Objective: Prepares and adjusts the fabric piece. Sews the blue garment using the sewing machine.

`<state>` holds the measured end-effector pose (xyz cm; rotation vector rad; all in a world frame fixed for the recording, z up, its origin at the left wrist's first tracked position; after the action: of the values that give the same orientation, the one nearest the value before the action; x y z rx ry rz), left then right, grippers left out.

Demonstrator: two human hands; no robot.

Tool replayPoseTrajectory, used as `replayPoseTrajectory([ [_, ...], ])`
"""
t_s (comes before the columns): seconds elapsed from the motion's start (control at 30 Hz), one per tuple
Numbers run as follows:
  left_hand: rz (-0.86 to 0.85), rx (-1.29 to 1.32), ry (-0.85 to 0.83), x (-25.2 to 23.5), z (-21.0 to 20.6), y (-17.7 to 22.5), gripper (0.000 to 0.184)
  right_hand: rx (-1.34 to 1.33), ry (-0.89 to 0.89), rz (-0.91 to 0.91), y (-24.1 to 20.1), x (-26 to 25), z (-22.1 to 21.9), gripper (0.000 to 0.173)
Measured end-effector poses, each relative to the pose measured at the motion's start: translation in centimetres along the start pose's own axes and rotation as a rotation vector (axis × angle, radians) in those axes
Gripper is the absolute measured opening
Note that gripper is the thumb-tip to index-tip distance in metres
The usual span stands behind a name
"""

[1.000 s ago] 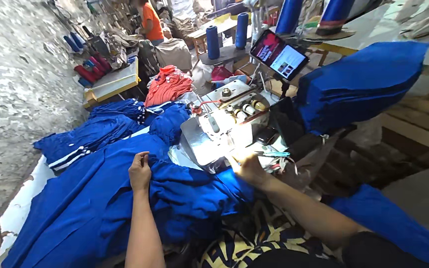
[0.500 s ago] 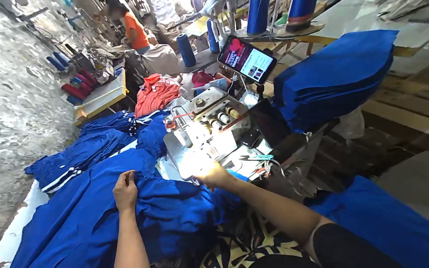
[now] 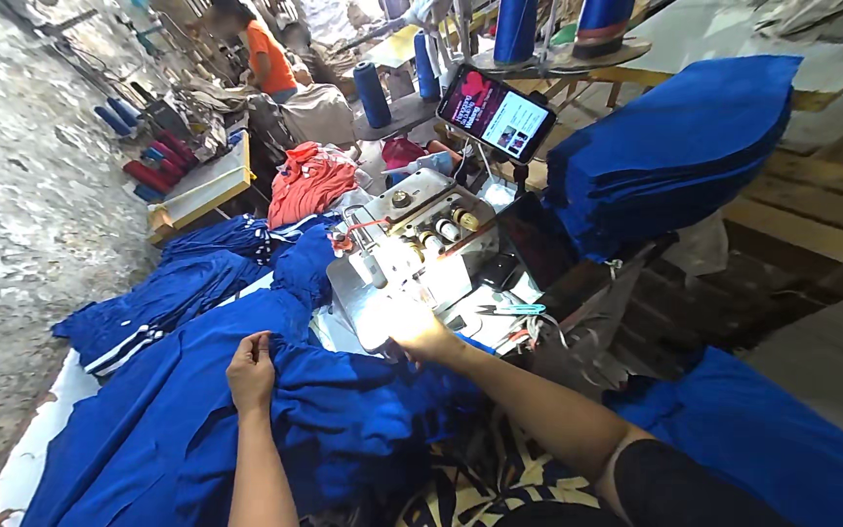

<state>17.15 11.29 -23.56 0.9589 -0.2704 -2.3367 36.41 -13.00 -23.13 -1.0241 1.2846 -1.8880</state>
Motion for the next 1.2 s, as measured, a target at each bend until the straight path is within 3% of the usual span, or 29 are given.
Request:
replayPoseTrajectory([
  [0.27, 0.005, 0.003, -0.006, 0.1, 0.0, -0.1, 0.030, 0.301, 0.040, 0.027, -0.6, -0.4, 1.2, 0.031],
  [0.5, 0.009, 0.014, -0.005, 0.1, 0.1, 0.1, 0.030, 0.644, 0.108, 0.212, -0.1, -0.3, 0.9, 0.039],
  [0.63, 0.010, 0.020, -0.012, 0.0, 0.0, -0.2, 0.030, 0.755, 0.088, 0.182, -0.4, 0.6, 0.5, 0.038],
  [1.0, 0.028, 0.012, -0.023, 0.0, 0.2, -0.1, 0.030, 0.502, 0.135, 0.085, 0.3, 0.9, 0.0, 0.047],
  [1.2, 0.010, 0.016, -0.011, 0.0, 0.0, -0.5, 0.029, 0.096, -0.051, -0.057, -0.2, 0.6, 0.0, 0.029],
])
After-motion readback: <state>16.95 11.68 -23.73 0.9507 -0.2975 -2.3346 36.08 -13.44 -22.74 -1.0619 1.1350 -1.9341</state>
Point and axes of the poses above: each hand's wrist, its own x-axis away from the middle knuckle, its own z-axis out of the back of the hand, y = z × x, the point moved 2 cm from there along -x, towards the middle knuckle, and after that the axes turned 8 degrees about -z, right-handed, at the moved point
